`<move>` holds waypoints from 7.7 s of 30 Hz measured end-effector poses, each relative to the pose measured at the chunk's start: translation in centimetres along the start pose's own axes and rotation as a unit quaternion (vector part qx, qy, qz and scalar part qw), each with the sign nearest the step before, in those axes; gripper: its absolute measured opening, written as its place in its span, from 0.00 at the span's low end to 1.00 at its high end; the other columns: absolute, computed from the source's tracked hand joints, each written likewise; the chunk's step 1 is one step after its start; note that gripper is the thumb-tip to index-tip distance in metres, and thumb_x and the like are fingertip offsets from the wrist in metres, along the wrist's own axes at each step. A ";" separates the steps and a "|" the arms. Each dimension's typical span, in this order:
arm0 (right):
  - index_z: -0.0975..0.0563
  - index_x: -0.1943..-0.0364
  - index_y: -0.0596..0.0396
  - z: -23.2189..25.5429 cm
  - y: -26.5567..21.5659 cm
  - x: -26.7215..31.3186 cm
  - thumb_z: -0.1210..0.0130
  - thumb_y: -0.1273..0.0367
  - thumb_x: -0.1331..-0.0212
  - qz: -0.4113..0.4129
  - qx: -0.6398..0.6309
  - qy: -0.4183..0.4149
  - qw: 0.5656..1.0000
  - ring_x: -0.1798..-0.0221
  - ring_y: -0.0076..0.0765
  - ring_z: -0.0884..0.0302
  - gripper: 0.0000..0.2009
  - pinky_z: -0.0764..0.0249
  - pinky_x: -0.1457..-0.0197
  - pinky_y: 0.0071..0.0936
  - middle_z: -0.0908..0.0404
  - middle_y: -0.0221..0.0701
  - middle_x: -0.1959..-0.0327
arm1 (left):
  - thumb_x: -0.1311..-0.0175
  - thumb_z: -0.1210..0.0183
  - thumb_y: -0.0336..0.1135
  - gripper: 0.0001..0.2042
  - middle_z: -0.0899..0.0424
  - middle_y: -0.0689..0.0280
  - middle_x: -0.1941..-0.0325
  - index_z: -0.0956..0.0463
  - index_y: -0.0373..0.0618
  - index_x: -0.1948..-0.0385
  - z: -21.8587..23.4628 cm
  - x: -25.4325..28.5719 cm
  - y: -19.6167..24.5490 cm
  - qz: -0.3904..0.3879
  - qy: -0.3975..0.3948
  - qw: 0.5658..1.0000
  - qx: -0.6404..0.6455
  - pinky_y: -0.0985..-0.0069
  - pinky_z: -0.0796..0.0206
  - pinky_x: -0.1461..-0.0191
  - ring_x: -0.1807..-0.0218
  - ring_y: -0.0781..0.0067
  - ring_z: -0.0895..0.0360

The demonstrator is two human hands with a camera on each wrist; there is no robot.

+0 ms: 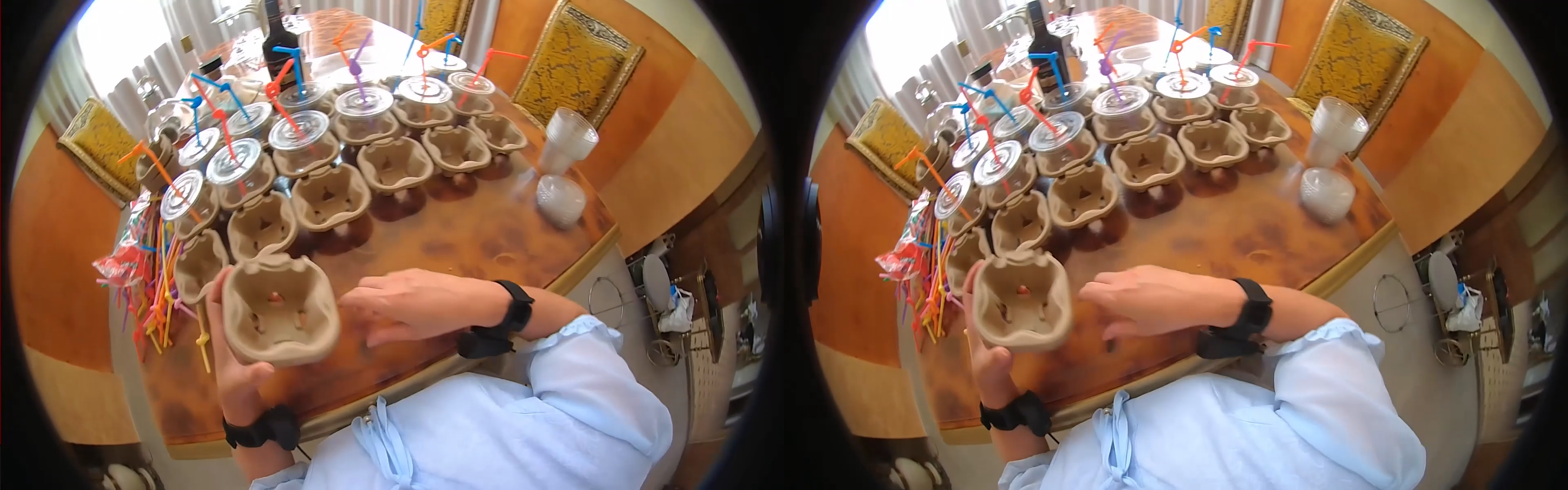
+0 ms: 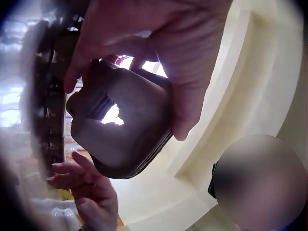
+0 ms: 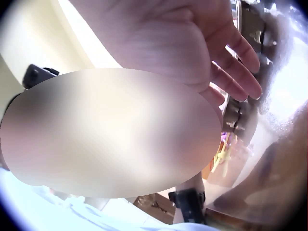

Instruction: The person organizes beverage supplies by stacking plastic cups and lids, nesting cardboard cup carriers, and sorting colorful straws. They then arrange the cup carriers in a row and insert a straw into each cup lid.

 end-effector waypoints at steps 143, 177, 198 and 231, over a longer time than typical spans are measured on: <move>0.23 0.60 0.53 7.8 1.6 1.9 0.41 0.77 0.53 0.140 0.037 0.031 0.989 0.53 0.36 0.25 0.14 0.38 0.43 0.39 0.22 0.31 0.59 | 0.60 0.26 0.35 0.48 0.31 0.59 0.41 0.48 0.40 0.35 -7.6 -3.6 -5.2 -0.086 -0.043 0.979 -0.181 0.72 0.39 0.38 0.41 0.69 0.32; 0.22 0.56 0.54 9.6 0.9 0.9 0.38 0.73 0.54 0.102 0.061 0.045 0.992 0.52 0.39 0.27 0.17 0.32 0.47 0.36 0.21 0.33 0.56 | 0.61 0.25 0.36 0.50 0.30 0.60 0.44 0.51 0.40 0.35 -7.1 -3.5 -5.4 -0.065 -0.012 0.990 -0.126 0.71 0.38 0.38 0.43 0.70 0.31; 0.24 0.71 0.54 14.5 8.4 0.1 0.46 0.74 0.49 0.005 0.382 0.289 0.878 0.65 0.35 0.24 0.02 0.35 0.49 0.36 0.22 0.30 0.73 | 0.61 0.25 0.38 0.48 0.33 0.61 0.42 0.48 0.42 0.37 -5.9 -3.2 -4.6 -0.038 0.046 0.992 -0.112 0.72 0.37 0.40 0.44 0.71 0.32; 0.22 0.70 0.51 10.7 4.4 -6.0 0.43 0.76 0.53 0.143 0.318 0.205 0.914 0.66 0.32 0.24 0.06 0.36 0.45 0.35 0.22 0.27 0.73 | 0.63 0.25 0.36 0.49 0.32 0.57 0.42 0.49 0.40 0.36 -0.9 -1.0 -1.6 -0.006 0.126 0.989 -0.079 0.70 0.37 0.38 0.41 0.65 0.32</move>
Point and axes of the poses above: each hand's wrist, its own x-axis away from the middle knuckle, its own z-axis out of the back of the hand, y = z × x, the point moved 7 cm from there along -x, towards the middle knuckle
